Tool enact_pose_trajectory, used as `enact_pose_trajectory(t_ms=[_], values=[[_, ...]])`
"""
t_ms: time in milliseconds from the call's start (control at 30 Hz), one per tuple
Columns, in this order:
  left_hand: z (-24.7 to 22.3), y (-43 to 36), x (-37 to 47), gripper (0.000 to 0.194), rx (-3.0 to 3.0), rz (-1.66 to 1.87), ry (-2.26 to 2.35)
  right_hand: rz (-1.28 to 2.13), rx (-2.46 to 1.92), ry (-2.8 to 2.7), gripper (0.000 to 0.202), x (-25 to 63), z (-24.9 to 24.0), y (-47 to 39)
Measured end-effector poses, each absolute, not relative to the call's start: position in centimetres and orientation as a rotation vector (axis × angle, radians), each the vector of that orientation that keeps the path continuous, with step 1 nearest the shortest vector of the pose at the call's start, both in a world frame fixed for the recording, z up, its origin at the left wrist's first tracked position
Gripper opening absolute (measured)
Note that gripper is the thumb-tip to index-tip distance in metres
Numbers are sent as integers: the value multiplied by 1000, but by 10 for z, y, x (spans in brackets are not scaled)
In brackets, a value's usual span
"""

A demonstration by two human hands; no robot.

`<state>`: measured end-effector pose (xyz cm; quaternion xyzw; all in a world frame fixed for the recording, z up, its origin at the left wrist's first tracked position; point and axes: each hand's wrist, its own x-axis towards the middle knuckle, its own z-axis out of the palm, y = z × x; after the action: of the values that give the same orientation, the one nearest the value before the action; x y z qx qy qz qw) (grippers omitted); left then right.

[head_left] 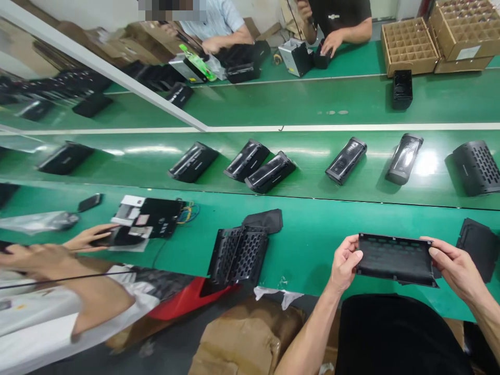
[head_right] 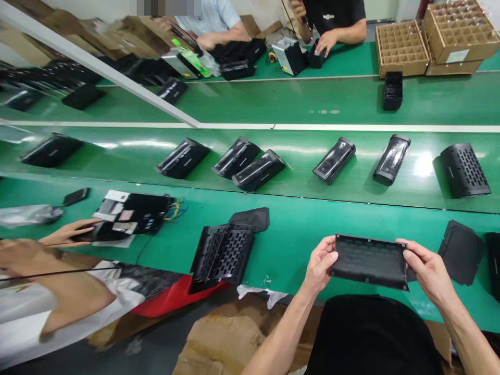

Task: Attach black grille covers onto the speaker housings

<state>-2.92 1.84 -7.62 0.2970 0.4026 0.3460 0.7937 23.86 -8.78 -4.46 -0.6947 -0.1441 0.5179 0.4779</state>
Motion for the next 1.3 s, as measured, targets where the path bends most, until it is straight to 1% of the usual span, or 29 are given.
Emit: enact_pose_trajectory(t_ms=[567, 900, 1133, 1300], values=[[-75, 25, -28, 58, 657, 742, 900, 1226, -1653, -445, 47, 238, -41, -82], [-72, 24, -26, 52, 660, 794, 998, 1177, -1694, -619, 35, 239, -40, -90], [-76, 26, -27, 55, 693, 791, 961, 1208, -1693, -614, 33, 239, -41, -91], [-77, 29, -26, 53, 684, 789, 974, 1206, -1694, -601, 30, 239, -42, -88]])
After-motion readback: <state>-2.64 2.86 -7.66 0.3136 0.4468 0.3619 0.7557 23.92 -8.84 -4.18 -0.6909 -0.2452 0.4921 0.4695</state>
